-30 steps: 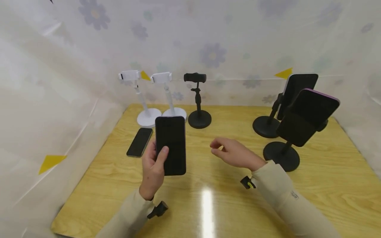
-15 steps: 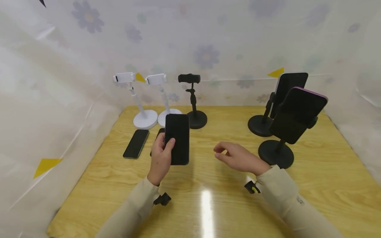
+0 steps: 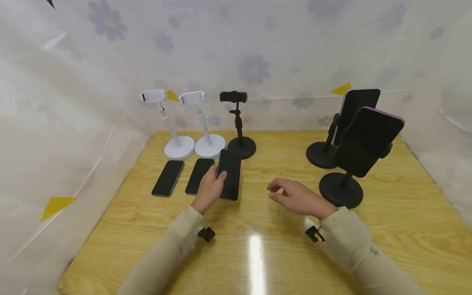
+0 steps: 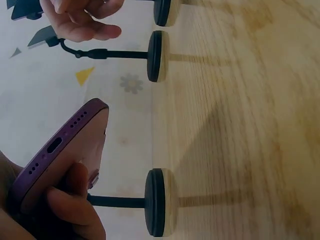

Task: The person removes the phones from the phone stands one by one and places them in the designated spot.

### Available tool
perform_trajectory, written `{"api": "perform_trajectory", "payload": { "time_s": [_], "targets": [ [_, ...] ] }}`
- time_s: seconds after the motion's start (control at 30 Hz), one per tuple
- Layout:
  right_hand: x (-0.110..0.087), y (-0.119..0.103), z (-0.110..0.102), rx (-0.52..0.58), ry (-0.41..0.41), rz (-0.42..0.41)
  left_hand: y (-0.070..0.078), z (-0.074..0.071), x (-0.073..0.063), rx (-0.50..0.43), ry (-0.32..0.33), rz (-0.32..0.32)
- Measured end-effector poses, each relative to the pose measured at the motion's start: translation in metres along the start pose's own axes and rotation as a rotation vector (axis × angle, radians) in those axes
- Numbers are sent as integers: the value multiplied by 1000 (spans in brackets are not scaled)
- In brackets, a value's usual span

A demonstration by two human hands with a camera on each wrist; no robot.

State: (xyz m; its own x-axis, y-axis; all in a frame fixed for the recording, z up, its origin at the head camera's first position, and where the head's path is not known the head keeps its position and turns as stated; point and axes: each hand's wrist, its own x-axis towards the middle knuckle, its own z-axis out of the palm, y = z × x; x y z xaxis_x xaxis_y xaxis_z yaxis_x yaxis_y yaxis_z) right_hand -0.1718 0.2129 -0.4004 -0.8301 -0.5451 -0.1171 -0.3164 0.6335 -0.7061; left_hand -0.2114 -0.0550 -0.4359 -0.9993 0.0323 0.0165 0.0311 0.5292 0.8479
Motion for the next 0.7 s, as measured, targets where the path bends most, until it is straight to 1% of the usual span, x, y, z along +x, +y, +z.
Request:
{"api": "perform_trajectory", "payload": {
  "time_s": [0.23,0.43,0.6,0.7],
  "targets": [
    [-4,6,0,-10,5,9,-8,10,17,50,-93,-71],
    [-5,7,1,-5,5,27,-19,15,28,78,-144,-123],
    [-5,8,4,-4,11,36,-26,17,34,109,-150,-183],
    [-4,10,7,2,11,37,-26,18,39,147,-147,-198]
  ]
}}
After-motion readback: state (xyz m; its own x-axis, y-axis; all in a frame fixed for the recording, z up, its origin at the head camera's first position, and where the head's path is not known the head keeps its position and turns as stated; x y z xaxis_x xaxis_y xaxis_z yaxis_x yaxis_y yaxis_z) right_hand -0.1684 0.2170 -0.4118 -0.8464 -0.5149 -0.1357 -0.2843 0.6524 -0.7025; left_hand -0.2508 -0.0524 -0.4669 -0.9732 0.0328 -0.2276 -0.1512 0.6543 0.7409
